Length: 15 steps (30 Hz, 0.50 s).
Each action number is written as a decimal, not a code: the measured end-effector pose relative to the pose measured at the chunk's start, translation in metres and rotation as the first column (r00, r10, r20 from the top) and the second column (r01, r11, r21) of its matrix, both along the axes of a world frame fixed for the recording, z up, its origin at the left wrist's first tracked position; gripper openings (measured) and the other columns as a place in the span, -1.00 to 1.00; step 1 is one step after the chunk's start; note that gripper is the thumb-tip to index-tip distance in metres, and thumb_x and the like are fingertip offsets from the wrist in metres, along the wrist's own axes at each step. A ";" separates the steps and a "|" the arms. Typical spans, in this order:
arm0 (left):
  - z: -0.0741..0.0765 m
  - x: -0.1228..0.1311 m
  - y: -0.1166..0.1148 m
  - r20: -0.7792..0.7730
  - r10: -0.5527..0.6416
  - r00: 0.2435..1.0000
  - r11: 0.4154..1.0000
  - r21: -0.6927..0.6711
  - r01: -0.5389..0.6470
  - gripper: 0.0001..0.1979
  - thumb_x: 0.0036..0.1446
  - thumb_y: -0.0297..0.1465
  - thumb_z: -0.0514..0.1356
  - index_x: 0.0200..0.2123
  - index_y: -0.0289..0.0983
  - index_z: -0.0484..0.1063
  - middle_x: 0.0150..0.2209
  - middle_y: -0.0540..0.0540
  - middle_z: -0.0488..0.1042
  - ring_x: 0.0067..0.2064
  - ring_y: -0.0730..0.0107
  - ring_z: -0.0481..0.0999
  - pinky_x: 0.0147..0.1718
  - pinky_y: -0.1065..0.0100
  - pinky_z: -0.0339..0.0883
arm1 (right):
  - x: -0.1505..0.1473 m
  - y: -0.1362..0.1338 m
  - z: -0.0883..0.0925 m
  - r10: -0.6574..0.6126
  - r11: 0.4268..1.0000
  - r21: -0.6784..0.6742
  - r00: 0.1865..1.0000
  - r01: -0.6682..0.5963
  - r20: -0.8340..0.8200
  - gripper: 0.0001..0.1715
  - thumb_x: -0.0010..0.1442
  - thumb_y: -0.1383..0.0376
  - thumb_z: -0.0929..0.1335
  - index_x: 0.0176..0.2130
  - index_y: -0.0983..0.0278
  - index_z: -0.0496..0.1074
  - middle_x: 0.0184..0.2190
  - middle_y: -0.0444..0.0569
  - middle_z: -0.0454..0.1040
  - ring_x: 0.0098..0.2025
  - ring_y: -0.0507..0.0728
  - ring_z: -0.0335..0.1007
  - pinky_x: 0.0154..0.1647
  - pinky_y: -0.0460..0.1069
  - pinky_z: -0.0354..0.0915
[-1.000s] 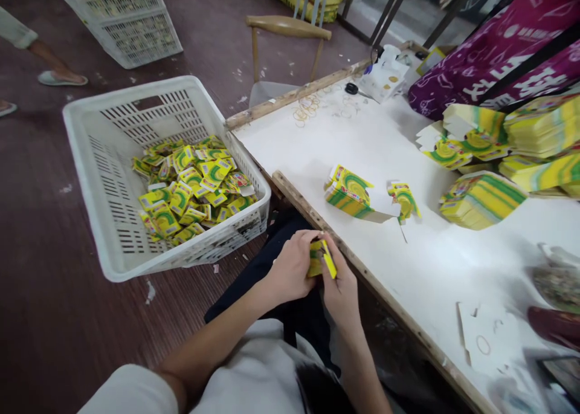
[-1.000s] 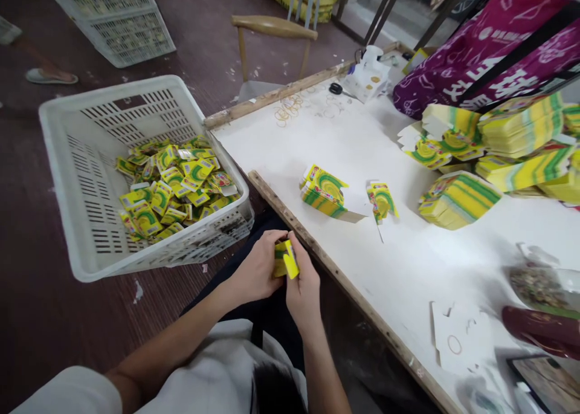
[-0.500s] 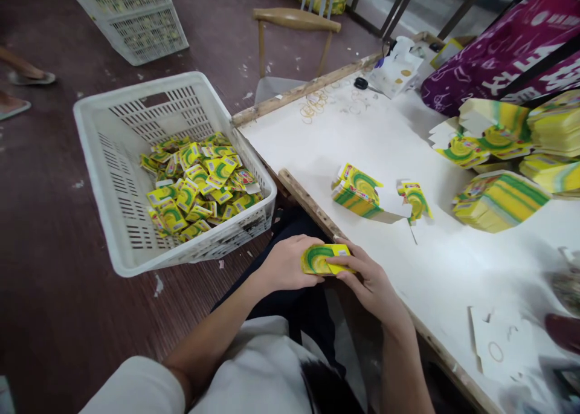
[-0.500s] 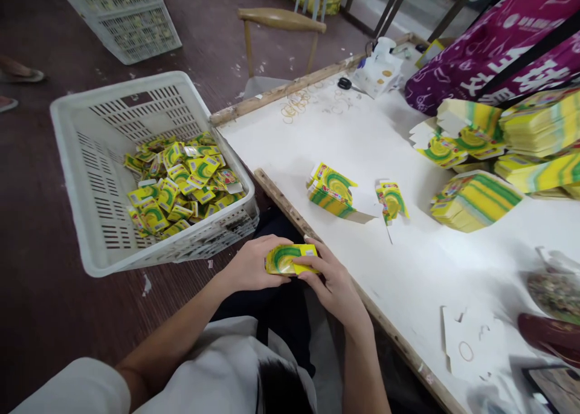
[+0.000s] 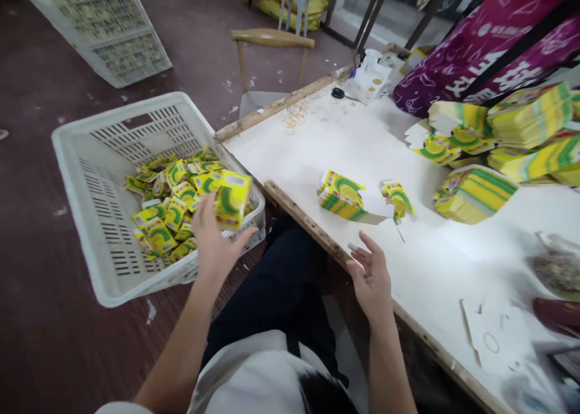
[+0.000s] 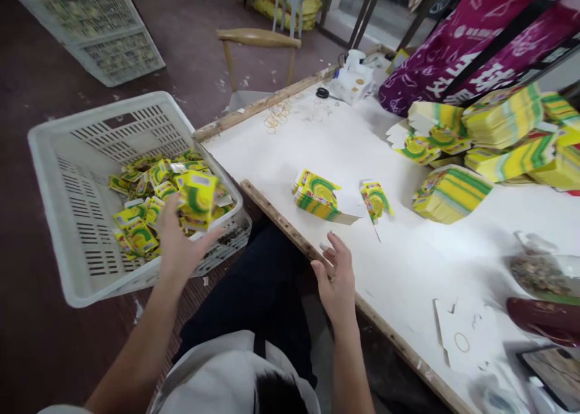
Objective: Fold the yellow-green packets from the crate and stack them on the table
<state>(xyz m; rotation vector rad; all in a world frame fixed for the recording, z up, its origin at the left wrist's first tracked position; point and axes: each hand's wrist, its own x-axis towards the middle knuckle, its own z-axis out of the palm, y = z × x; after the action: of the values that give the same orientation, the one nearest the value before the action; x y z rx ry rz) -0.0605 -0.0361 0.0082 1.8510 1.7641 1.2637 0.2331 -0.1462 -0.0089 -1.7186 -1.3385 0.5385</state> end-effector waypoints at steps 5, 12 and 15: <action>-0.008 -0.035 0.000 0.033 -0.029 0.999 0.992 -0.122 0.033 -0.48 0.13 -0.12 0.27 0.10 -0.25 0.39 0.10 -0.25 0.47 0.14 0.03 0.44 0.15 0.00 0.31 | -0.006 0.007 -0.016 -0.020 1.000 -0.009 0.948 0.024 0.317 -0.40 0.34 0.00 0.28 0.24 0.21 0.27 0.18 0.21 0.35 0.13 0.32 0.40 0.04 0.26 0.44; 0.005 0.007 -0.031 0.411 -0.231 0.882 0.886 -0.285 0.365 -0.58 0.10 -0.08 0.27 -0.08 -0.24 0.47 -0.15 -0.17 0.60 -0.12 0.15 0.60 -0.02 0.12 0.51 | -0.029 0.017 -0.027 -0.175 0.984 0.115 0.824 0.134 0.540 -0.55 0.39 0.08 0.24 0.08 0.31 0.40 -0.04 0.18 0.54 -0.06 0.26 0.52 -0.10 0.15 0.45; 0.012 0.029 -0.046 0.407 -0.426 0.808 0.794 -0.258 0.550 -0.62 0.15 -0.11 0.26 -0.02 -0.14 0.47 -0.11 -0.10 0.60 -0.10 0.19 0.61 -0.01 0.17 0.51 | -0.035 0.021 -0.025 -0.244 0.970 0.139 0.792 0.200 0.560 -0.59 0.39 0.11 0.25 0.06 0.31 0.41 -0.04 0.15 0.55 -0.04 0.23 0.51 -0.09 0.09 0.45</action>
<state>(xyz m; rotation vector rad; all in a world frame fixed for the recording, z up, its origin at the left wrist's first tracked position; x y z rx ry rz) -0.0318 -0.0820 0.0204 1.6159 1.1270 0.8936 0.1983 -0.1248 -0.0340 -2.0319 -1.5021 -0.1948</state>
